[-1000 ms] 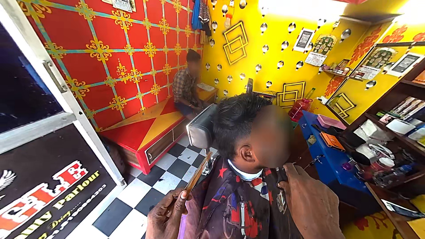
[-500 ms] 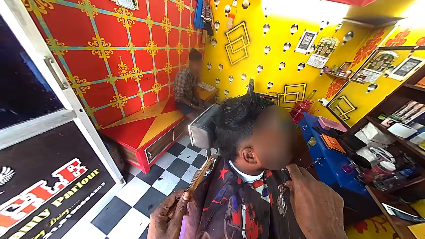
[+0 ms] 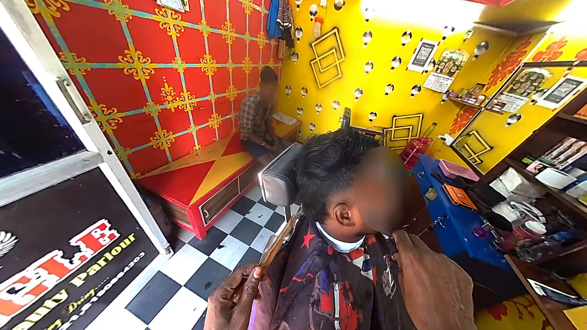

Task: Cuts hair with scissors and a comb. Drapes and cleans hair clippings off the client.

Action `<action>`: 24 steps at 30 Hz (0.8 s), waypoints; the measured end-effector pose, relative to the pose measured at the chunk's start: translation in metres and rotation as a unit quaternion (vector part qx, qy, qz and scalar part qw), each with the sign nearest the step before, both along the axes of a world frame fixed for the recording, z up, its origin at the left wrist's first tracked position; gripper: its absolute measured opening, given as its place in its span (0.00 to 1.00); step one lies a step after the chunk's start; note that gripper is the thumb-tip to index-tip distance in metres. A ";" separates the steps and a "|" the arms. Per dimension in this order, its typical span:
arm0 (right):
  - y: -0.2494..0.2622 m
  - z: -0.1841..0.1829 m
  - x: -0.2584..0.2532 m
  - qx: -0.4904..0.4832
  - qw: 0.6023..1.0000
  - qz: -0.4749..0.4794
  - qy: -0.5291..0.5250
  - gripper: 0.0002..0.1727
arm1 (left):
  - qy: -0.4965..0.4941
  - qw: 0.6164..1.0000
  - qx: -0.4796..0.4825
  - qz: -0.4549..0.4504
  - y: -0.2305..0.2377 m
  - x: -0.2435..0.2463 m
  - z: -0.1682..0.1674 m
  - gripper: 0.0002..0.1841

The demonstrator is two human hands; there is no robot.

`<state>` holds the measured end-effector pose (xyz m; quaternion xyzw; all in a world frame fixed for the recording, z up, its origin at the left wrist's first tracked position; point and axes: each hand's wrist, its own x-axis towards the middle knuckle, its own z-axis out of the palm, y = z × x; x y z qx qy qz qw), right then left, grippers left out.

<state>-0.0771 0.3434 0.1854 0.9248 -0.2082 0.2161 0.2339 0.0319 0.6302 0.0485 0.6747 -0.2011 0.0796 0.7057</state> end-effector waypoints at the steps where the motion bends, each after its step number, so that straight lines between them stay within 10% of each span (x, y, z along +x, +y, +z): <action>1: -0.002 0.000 -0.001 0.000 1.000 0.000 0.002 0.15 | 0.000 1.000 0.000 0.001 0.000 0.000 -0.001 0.10; 24: 0.002 -0.001 0.005 0.011 1.000 -0.002 -0.011 0.14 | 0.003 1.000 -0.020 0.002 -0.006 -0.002 -0.007 0.08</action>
